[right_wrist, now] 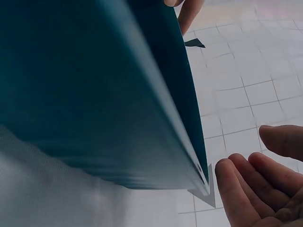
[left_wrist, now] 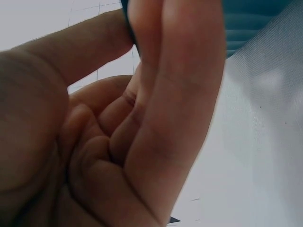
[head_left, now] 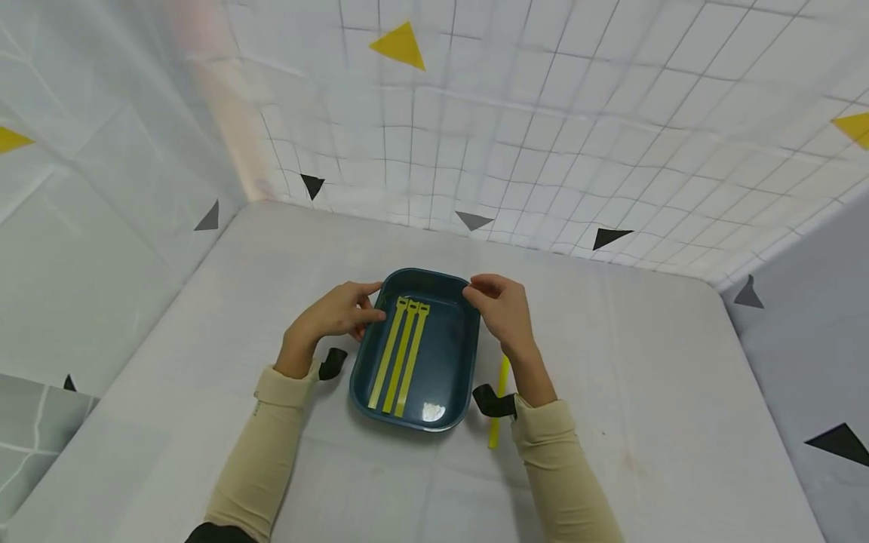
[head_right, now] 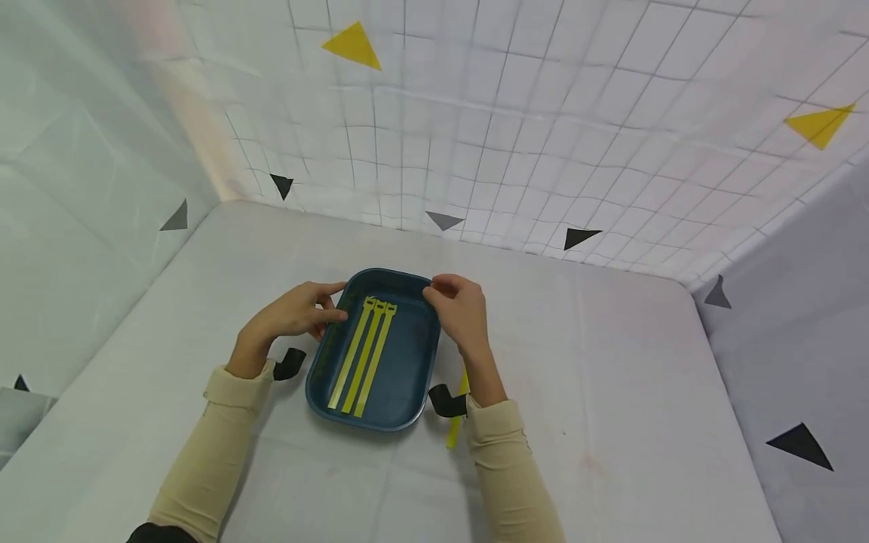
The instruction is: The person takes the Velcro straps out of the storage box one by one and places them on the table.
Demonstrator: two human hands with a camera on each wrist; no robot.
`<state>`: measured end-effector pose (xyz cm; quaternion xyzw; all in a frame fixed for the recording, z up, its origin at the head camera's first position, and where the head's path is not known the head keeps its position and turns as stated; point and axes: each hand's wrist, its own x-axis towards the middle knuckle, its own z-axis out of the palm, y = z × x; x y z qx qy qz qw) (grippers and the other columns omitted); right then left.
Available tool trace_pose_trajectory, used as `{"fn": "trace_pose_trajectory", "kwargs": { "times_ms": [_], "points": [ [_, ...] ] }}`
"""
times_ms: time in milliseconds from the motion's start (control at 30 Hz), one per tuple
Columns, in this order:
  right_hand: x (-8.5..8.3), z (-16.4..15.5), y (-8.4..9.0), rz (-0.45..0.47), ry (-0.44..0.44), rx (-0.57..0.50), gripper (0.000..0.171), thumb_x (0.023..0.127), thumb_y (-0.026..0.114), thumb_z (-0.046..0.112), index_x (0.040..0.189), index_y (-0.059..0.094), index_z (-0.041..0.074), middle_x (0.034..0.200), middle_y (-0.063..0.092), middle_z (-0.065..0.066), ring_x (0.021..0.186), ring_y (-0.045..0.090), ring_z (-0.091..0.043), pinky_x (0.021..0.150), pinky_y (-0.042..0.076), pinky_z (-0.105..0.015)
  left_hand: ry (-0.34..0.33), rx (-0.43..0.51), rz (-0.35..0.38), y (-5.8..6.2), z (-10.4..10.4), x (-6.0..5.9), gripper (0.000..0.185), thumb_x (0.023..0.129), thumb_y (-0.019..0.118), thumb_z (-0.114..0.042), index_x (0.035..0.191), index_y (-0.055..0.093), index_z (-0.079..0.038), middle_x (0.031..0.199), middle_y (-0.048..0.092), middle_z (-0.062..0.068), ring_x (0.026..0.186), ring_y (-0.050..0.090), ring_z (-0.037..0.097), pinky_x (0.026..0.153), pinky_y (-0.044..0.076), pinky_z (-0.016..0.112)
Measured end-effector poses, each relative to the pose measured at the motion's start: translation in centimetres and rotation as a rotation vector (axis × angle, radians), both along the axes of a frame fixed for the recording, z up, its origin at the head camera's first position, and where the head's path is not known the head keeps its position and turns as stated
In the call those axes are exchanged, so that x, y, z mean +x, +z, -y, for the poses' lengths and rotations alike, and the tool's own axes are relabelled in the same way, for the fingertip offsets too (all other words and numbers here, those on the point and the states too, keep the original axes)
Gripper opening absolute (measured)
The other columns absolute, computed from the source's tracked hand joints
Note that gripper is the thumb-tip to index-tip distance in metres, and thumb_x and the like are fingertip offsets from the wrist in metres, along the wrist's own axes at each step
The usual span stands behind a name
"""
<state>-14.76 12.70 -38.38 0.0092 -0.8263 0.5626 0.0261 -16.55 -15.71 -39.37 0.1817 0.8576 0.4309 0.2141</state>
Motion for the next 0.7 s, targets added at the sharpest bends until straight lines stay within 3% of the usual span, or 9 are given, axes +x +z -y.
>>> {"fn": "trace_pose_trajectory", "kwargs": {
  "times_ms": [367, 700],
  "points": [
    [-0.1, 0.7, 0.6, 0.0, 0.032, 0.019, 0.03, 0.096, 0.065, 0.013, 0.12, 0.066, -0.005, 0.111, 0.067, -0.016, 0.096, 0.064, -0.028, 0.083, 0.054, -0.04, 0.0, -0.001, -0.003, 0.0, 0.0, 0.2, 0.068, 0.097, 0.064, -0.012, 0.153, 0.029, 0.005, 0.085, 0.063, 0.015, 0.057, 0.061, 0.02, 0.06, 0.058, 0.043],
    [-0.6, 1.4, 1.2, 0.004, 0.076, 0.067, 0.033, 0.096, 0.065, 0.014, 0.124, 0.065, -0.004, 0.119, 0.065, -0.018, 0.108, 0.06, -0.03, 0.091, 0.05, -0.045, -0.01, -0.013, -0.011, 0.0, -0.1, 0.1, 0.068, 0.097, 0.065, -0.012, 0.153, 0.029, 0.004, 0.084, 0.064, 0.013, 0.057, 0.061, 0.02, 0.057, 0.058, 0.038]
  ]
}}
